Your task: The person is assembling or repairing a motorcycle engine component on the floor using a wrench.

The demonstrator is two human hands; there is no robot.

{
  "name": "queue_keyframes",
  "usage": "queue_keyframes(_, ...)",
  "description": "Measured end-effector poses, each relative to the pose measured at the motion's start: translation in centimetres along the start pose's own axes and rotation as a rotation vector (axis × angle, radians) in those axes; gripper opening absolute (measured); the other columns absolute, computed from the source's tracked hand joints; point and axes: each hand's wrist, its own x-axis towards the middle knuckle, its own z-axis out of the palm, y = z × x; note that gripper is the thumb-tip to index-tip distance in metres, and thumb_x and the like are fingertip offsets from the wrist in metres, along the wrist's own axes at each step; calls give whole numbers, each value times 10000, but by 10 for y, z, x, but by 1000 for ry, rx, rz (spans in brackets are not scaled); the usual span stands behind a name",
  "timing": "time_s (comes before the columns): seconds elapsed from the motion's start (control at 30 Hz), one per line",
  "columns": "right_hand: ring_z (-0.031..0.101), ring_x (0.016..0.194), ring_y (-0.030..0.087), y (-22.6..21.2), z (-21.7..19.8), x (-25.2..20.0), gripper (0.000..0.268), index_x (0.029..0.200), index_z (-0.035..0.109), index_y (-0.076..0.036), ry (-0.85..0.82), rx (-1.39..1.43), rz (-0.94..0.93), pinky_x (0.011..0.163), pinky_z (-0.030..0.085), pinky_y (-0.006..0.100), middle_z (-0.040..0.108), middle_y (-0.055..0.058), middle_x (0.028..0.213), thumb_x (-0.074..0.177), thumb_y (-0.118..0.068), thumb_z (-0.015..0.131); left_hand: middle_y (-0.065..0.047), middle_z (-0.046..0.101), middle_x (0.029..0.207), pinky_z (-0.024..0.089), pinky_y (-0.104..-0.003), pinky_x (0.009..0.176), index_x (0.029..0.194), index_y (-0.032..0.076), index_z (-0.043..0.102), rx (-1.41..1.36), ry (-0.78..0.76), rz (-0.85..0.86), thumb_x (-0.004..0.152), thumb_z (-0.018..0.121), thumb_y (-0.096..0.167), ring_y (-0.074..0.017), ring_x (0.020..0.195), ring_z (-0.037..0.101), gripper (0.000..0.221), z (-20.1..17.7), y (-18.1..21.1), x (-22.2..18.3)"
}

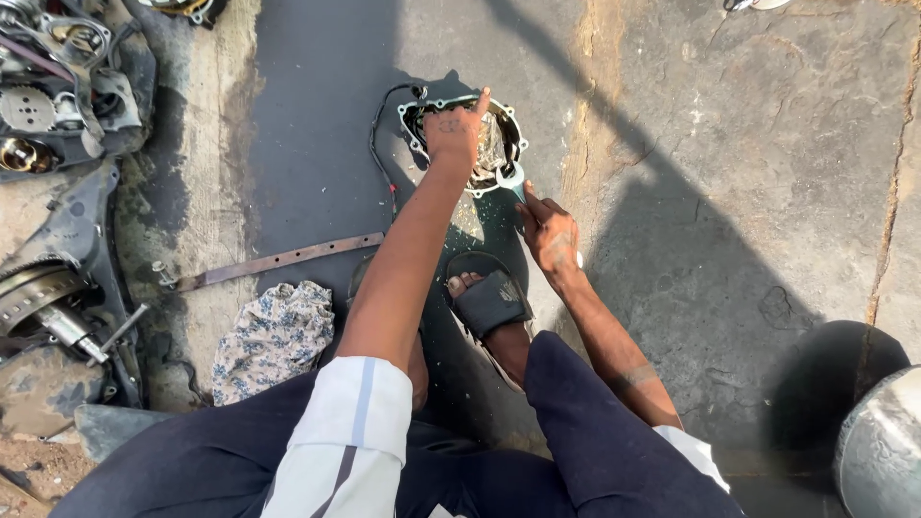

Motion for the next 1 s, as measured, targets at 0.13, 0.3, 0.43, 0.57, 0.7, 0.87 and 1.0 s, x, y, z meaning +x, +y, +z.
queue_keyframes(0.13, 596, 530, 219, -6, -7, 2, 386, 1373, 687, -129, 126, 8, 136, 502, 480, 398, 667, 119, 741, 990, -177, 702, -79, 754, 1020, 505, -438, 863, 1656, 349, 89, 11, -51, -6, 938, 660, 88, -253, 913, 737, 954, -23, 0, -11)
queue_keyframes(0.3, 613, 607, 200, 10, -8, -1, 396, 1387, 669, -103, 93, 87, 39, 575, 514, 375, 686, 116, 779, 1005, -195, 707, -63, 740, 979, 503, -427, 806, 1639, 367, 100, 36, -11, 14, 913, 676, 83, -243, 884, 723, 970, 2, 3, 12)
queue_keyframes(0.43, 668, 675, 225, -6, -17, -1, 413, 1425, 658, -92, 107, 14, -72, 613, 538, 368, 725, 110, 879, 1014, -130, 662, -42, 738, 928, 489, -430, 784, 1652, 340, 100, 78, -44, 35, 937, 666, 93, -234, 846, 726, 945, -2, 1, 5)
queue_keyframes(0.57, 647, 609, 281, -18, -21, 7, 385, 1353, 690, -128, 32, -21, 54, 576, 510, 401, 694, 133, 822, 975, -174, 743, -24, 746, 896, 478, -413, 769, 1672, 309, 31, 348, -69, 193, 923, 703, 113, -205, 842, 733, 1024, -36, 12, -3)
queue_keyframes(0.7, 646, 646, 274, -18, -9, -1, 383, 1333, 698, -124, -14, 25, -120, 592, 511, 394, 682, 118, 805, 952, -154, 727, -104, 725, 1074, 442, -442, 903, 1630, 338, -88, 369, -33, 271, 791, 846, 141, -258, 1013, 696, 1271, 23, 0, 38)
queue_keyframes(0.87, 597, 552, 260, -12, 12, -7, 385, 1364, 688, -107, 50, 72, 30, 537, 478, 392, 644, 121, 725, 983, -155, 714, -175, 645, 1317, 436, -457, 1003, 1631, 214, -174, 61, -208, 142, 506, 1000, 395, -332, 1190, 635, 1637, -38, -33, -22)
queue_keyframes(1.0, 632, 595, 254, -17, 7, -4, 382, 1317, 710, -134, 23, 57, -50, 545, 493, 379, 663, 121, 772, 939, -175, 745, -169, 601, 1394, 463, -458, 1009, 1618, 299, -151, -124, -224, 54, 393, 1089, 355, -333, 1259, 597, 1744, -49, -48, -26)
